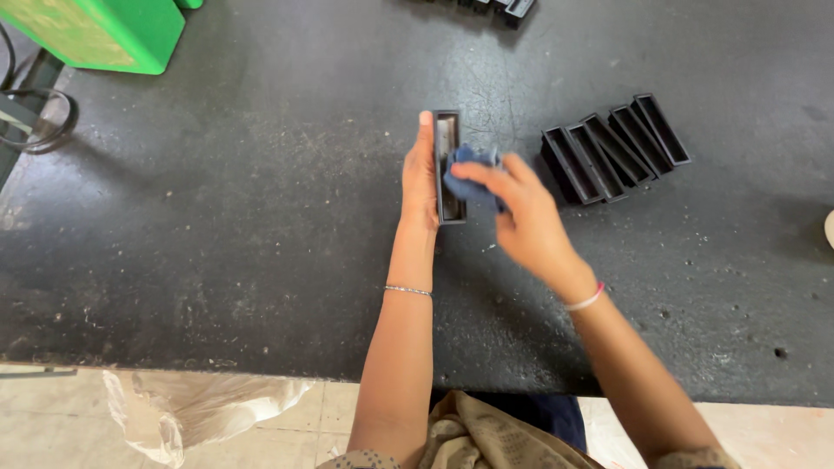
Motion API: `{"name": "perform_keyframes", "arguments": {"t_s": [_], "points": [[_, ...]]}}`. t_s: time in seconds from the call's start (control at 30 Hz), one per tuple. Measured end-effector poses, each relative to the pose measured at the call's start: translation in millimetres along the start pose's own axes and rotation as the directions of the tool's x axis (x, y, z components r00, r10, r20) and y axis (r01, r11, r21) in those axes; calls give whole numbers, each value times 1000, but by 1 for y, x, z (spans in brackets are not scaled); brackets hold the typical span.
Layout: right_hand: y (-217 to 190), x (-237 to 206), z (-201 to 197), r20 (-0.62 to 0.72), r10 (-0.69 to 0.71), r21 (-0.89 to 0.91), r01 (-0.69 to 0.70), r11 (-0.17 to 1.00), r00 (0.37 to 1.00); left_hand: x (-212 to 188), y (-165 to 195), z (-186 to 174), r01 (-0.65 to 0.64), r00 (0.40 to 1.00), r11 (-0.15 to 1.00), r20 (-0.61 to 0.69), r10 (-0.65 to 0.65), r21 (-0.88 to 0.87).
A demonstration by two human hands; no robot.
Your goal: The person wipes several small black metal parts with a blue cloth on a workbench. They pick up each part, wipe it on all sides, and place it back in a row. A white bottle and green bins are visible nearby.
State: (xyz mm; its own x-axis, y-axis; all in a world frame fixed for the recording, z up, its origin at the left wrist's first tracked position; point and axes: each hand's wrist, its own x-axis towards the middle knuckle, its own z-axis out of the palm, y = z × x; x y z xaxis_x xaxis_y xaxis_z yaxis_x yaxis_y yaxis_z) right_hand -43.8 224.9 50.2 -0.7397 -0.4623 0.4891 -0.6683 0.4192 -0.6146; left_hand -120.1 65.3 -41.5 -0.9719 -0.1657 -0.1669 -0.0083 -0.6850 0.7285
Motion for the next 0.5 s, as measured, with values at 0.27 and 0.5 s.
{"name": "perform_keyframes", "arguments": {"t_s": [0.27, 0.5], "points": [[-10, -50, 7, 258, 255, 35, -273, 961, 932, 24, -4, -27, -84, 995, 961, -70, 68, -265], [-1, -46, 24, 5, -162, -205, 160, 966, 987, 27, -20, -31, -52, 978, 978, -210, 9, -200]]}}
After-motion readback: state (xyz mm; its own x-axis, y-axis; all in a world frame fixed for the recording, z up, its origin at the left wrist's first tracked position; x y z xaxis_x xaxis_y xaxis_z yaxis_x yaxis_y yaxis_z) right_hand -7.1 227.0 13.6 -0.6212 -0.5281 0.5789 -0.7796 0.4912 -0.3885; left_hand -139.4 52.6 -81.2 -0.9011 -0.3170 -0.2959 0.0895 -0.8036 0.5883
